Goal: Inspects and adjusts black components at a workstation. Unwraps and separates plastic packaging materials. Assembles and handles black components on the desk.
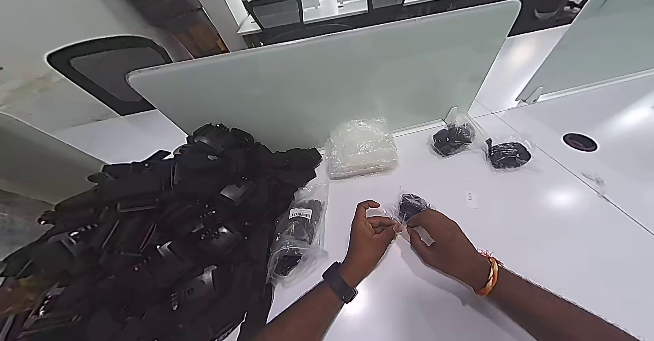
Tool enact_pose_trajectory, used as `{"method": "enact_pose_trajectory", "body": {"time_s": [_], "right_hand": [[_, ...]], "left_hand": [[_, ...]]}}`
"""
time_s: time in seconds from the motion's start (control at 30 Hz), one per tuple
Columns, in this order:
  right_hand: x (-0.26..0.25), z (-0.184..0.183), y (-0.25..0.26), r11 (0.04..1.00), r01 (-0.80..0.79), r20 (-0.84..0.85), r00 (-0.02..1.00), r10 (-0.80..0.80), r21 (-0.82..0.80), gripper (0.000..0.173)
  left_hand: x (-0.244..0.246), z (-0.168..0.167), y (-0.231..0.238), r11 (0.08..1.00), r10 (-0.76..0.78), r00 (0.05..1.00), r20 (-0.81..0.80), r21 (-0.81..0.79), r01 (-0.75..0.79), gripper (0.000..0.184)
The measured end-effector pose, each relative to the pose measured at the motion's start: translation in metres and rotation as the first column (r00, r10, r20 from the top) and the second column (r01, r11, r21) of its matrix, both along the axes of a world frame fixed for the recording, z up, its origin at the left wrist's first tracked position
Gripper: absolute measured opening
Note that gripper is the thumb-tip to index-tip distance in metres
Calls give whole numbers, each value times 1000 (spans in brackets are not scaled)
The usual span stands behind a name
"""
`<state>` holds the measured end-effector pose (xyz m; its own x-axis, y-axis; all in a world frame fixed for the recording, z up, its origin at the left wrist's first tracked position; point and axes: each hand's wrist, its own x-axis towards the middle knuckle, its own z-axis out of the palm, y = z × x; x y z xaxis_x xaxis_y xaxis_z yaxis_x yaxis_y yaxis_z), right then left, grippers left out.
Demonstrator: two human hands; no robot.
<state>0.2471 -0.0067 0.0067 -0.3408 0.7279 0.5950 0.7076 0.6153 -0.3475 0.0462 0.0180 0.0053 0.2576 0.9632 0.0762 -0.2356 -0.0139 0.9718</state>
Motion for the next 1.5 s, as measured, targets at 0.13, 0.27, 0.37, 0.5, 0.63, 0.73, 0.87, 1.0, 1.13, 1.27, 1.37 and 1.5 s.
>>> {"method": "enact_pose_trajectory", "body": {"time_s": [0.13,0.27,0.37,0.5,0.63,0.73,0.87,1.0,1.13,1.27,1.37,1.5], "right_hand": [[-1,0,-1,1000,-21,15,1000,21,-22,21],[-2,0,-1,999,-22,25,999,23,-37,23],[-1,0,-1,999,-24,28,999,26,-48,24],[-1,1,-2,999,-23,54,998,25,-41,22],[-1,-1,-2,1000,-14,43,999,15,-20,18],[-1,-1,-1,1000,-20,34,999,20,-20,20],[-2,1,-2,1000,-13,64,998,14,-11,19],[-3,2,-3,1000,-17,105,994,14,25,15],[-4,3,-5,998,-51,100,994,53,-24,15],[-1,1,-1,997,-55,81,995,59,-49,29],[0,-1,-1,995,-64,84,994,70,-80,30],[-2,-1,-3,992,-54,84,994,63,-110,32]], "left_hand": [[-1,1,0,1000,-21,1000,-14,15,21,67],[-2,1,-1,999,-44,999,-3,32,44,67],[-2,1,-1,998,-57,998,28,33,57,66],[-1,0,-2,998,-52,998,29,49,51,66],[-2,0,-2,997,-52,998,33,61,50,63],[-1,-2,-1,998,-37,999,29,61,35,58],[-1,-1,-1,997,-42,999,33,71,40,58],[0,0,-2,999,-19,1000,-19,41,20,58],[0,-3,-1,999,-38,995,-93,28,41,41],[-1,-3,-1,1000,-14,995,-95,20,16,41],[-1,-2,0,1000,25,992,-121,22,-22,42],[-1,0,0,999,44,987,-157,24,-41,48]]}}
